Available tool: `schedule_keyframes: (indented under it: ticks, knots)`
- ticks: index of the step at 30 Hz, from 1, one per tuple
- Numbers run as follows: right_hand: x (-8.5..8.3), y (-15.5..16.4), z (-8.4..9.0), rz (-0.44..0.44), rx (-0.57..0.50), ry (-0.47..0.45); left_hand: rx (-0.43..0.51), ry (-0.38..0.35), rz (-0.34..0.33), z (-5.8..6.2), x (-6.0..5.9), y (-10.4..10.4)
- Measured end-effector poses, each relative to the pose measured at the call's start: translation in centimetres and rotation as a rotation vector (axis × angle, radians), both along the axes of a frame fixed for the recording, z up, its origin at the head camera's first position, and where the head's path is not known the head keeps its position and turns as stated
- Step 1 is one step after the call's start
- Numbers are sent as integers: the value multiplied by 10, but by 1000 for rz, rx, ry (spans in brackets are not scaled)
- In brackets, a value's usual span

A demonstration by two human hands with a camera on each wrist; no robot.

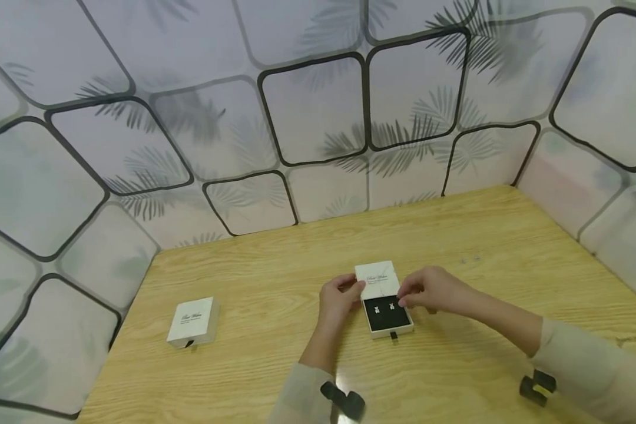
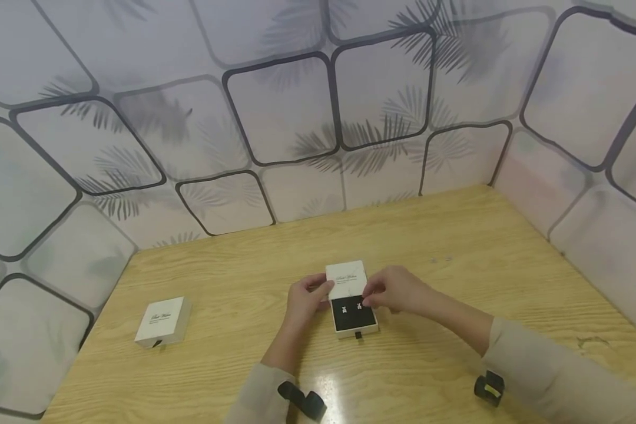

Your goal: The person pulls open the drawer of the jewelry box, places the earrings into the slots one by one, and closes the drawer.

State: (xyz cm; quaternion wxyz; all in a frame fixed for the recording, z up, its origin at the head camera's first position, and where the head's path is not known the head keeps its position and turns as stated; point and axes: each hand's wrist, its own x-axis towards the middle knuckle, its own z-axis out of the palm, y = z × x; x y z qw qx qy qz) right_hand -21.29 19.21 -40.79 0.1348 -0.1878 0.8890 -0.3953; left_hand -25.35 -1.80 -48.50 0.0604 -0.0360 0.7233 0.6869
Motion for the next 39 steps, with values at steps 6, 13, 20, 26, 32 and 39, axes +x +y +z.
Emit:
schedule_keyframes:
  ticks: [6,13,20,26,32,39]
  knots:
    - [2,4,9,24,-59,-249,-10,3,-3,0,1,0]
    - [12,3,10,42,23,-359,3,9,-5,1,1,0]
    - [23,1,12,37,34,-391,10,17,-11,1,1,0]
    - [28,0,2,-68,2,-465,17,17,-20,1,1,0]
    - [30,0,-9,-203,-108,-644,7,8,-12,0,0,0]
    - [35,0,-20,-366,-343,-1013,-16,16,-14,-2,-1,-1]
